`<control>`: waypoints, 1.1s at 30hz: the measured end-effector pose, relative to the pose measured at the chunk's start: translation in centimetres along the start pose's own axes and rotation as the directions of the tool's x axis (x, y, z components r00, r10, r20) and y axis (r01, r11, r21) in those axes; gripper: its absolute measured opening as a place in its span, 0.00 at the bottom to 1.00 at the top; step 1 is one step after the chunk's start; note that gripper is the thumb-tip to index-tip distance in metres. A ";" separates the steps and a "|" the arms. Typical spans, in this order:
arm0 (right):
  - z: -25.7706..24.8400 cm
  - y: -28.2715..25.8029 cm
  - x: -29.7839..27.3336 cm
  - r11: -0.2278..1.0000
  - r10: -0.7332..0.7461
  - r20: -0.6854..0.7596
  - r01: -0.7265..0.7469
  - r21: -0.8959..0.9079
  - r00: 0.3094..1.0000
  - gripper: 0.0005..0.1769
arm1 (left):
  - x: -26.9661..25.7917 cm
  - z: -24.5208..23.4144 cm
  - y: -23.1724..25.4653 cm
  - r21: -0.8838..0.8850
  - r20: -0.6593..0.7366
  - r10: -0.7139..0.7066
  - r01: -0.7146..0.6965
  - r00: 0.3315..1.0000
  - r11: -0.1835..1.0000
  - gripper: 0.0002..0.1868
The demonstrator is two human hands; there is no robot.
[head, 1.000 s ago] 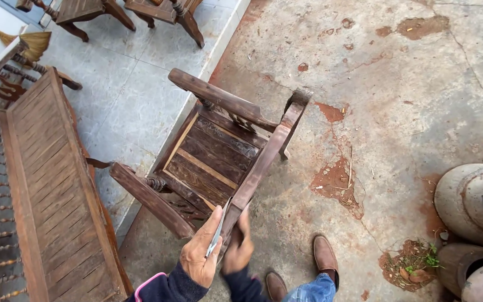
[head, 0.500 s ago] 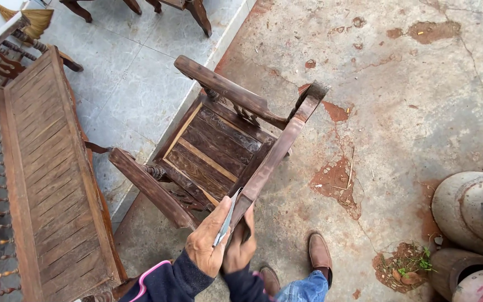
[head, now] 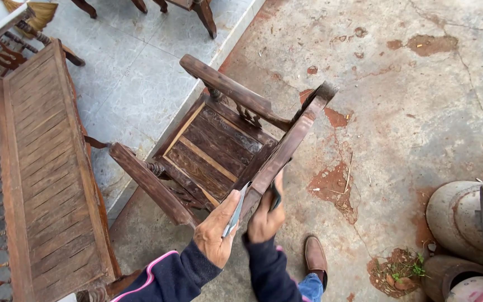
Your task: The recorder is sanding down various parts of a wooden chair using pieces of sandpaper.
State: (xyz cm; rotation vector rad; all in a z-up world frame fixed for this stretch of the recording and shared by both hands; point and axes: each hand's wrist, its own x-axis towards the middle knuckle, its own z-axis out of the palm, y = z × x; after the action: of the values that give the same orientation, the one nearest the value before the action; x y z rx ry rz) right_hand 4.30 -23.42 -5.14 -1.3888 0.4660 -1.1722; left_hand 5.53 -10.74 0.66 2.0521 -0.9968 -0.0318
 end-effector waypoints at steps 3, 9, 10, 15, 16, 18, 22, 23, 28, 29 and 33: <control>-0.1 2.2 8.4 0.948 0.256 -0.099 -0.270 -0.170 0.961 0.20 | 0.3 0.0 0.0 -0.008 0.001 0.004 -0.004 1.000 1.000 0.33; -0.7 4.9 4.9 0.942 0.252 -0.136 -0.275 -0.193 0.958 0.16 | 0.2 0.2 0.0 -0.028 -0.002 -0.003 0.003 1.000 1.000 0.34; -0.4 2.5 3.3 0.943 0.248 -0.136 -0.272 -0.193 0.959 0.16 | 0.2 0.3 -0.2 -0.029 -0.005 0.000 0.000 1.000 1.000 0.34; 0.0 -1.0 1.4 0.999 -0.040 0.000 0.040 -0.005 0.999 0.23 | 0.1 0.4 -0.5 -0.026 0.002 0.003 -0.003 1.000 1.000 0.34; 0.4 -2.6 4.7 0.999 -0.037 0.001 0.037 -0.005 0.999 0.23 | 0.2 0.3 -0.3 -0.024 0.003 0.000 0.000 1.000 1.000 0.34; 1.1 -5.8 11.2 0.620 0.778 -0.130 -0.784 -0.001 0.615 0.25 | 0.3 0.1 0.0 -0.039 0.004 -0.008 0.008 1.000 0.999 0.35; -0.4 0.6 5.0 0.984 0.167 -0.063 -0.170 -0.048 0.984 0.22 | 0.3 0.3 -0.2 -0.032 0.012 -0.009 0.010 1.000 0.999 0.35; -0.3 -1.0 2.4 0.993 0.116 -0.010 -0.116 -0.014 0.993 0.24 | 0.2 0.3 -0.3 -0.019 0.007 -0.001 0.001 1.000 1.000 0.35; -0.2 -1.0 2.8 0.999 0.015 0.041 -0.016 0.028 0.999 0.25 | 0.2 0.3 -0.3 0.016 0.001 0.014 -0.014 1.000 1.000 0.35; -0.2 0.5 5.2 0.999 -0.005 -0.016 0.005 -0.037 1.000 0.22 | 0.4 0.2 -0.2 0.013 0.010 0.008 -0.008 1.000 1.000 0.35; -0.9 5.7 12.1 0.990 0.058 -0.059 -0.065 -0.126 0.997 0.17 | 0.1 0.1 0.0 -0.002 0.028 -0.018 0.018 0.999 1.000 0.35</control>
State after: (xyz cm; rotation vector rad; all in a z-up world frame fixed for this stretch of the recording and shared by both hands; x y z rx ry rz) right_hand 10.52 -35.23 -6.10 -1.4442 0.6282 -1.1486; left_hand 5.56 -10.90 0.63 2.0640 -0.9954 -0.0708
